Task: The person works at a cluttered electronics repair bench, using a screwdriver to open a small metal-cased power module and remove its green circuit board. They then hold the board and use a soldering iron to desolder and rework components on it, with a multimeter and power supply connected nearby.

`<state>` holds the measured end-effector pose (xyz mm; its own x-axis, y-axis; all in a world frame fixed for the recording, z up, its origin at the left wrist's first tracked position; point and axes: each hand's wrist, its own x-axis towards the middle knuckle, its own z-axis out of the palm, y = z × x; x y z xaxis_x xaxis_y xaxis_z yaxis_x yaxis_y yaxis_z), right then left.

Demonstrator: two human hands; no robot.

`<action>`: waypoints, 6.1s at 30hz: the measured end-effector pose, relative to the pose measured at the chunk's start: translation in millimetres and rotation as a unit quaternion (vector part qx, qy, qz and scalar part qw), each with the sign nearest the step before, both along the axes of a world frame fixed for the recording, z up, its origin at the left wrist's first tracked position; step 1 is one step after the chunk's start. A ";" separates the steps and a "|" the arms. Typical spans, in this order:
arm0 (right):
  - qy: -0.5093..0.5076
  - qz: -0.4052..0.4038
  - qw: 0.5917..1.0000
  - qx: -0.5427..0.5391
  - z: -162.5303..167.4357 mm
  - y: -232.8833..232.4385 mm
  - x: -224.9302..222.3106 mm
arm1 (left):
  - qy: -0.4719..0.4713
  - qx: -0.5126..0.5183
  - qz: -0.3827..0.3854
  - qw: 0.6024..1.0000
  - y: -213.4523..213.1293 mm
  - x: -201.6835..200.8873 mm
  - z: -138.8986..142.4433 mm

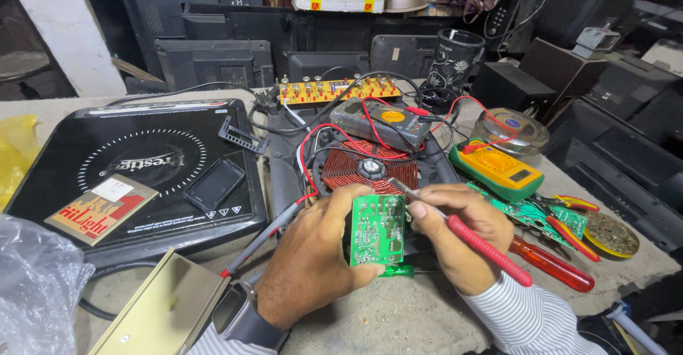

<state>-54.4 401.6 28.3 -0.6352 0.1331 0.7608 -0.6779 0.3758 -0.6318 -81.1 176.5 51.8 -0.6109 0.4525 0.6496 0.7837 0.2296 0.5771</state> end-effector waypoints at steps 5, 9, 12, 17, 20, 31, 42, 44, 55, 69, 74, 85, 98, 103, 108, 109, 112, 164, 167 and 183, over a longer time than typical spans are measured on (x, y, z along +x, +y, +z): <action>-0.026 -0.032 0.993 -0.106 -4.1 17.9 2.0 | -0.037 -0.013 -0.003 0.999 1.0 1.1 5.4; -0.090 -0.091 0.986 -0.109 -2.3 29.3 5.0 | -0.080 -0.047 0.015 0.996 1.3 2.3 7.5; -0.016 -0.100 0.994 0.031 2.1 29.0 7.9 | -0.075 -0.049 0.013 0.996 1.6 2.4 8.8; 0.037 -0.088 0.980 0.177 10.8 19.5 21.2 | -0.090 -0.058 0.020 0.994 2.8 2.8 10.3; 0.068 -0.113 0.960 0.249 14.8 20.6 37.5 | -0.077 -0.056 0.017 0.995 3.4 4.0 10.5; -0.007 -0.091 0.885 0.456 -10.5 56.8 103.2 | -0.061 -0.048 0.005 0.997 3.3 3.2 5.8; -0.238 -0.104 0.952 0.161 -22.5 107.2 119.9 | -0.044 -0.054 -0.011 0.997 1.7 -1.0 2.6; -0.285 -0.141 0.941 0.115 -23.1 114.6 113.6 | 0.016 -0.037 -0.019 0.999 1.0 -1.1 0.8; -0.207 -0.064 0.961 -0.169 -38.8 61.8 109.0 | 0.027 -0.067 -0.020 0.997 -5.9 -2.4 -2.9; 0.039 0.095 0.975 0.195 12.2 8.3 37.1 | -0.036 -0.016 -0.122 0.992 -17.4 -12.0 -0.9; 0.056 0.118 0.967 0.220 31.1 4.9 31.1 | -0.112 -0.028 -0.153 0.982 -22.5 -17.2 1.3; 0.096 0.146 0.942 0.287 33.1 3.2 7.2 | -0.029 -0.042 -0.124 0.991 -20.9 -17.6 -1.0; 0.100 0.157 0.937 0.295 25.4 4.2 12.8 | -0.014 -0.032 -0.094 0.995 -17.1 -15.5 1.6; 0.083 0.133 0.948 0.278 21.7 3.5 12.7 | -0.025 -0.048 -0.108 0.993 -17.7 -17.0 -0.5; 0.091 0.161 0.940 0.286 21.4 4.0 14.9 | 0.021 -0.052 -0.103 0.993 -17.0 -17.8 -2.3; 0.089 0.168 0.939 0.288 21.9 4.5 15.4 | 0.021 -0.055 -0.103 0.993 -16.5 -18.6 -2.3; 0.026 0.130 0.961 0.241 22.4 5.6 17.4 | 0.013 -0.056 -0.100 0.993 -16.1 -18.2 -3.8; 0.076 0.164 0.946 0.269 20.0 1.2 16.9 | 0.058 -0.034 -0.072 0.995 -15.6 -14.2 -5.5; 0.076 0.144 0.949 0.271 22.5 1.5 18.0 | 0.049 -0.039 -0.075 0.995 -16.0 -14.3 -5.5; 0.091 0.155 0.945 0.274 20.9 -2.4 17.5 | 0.037 -0.036 -0.068 0.996 -15.0 -12.5 -4.3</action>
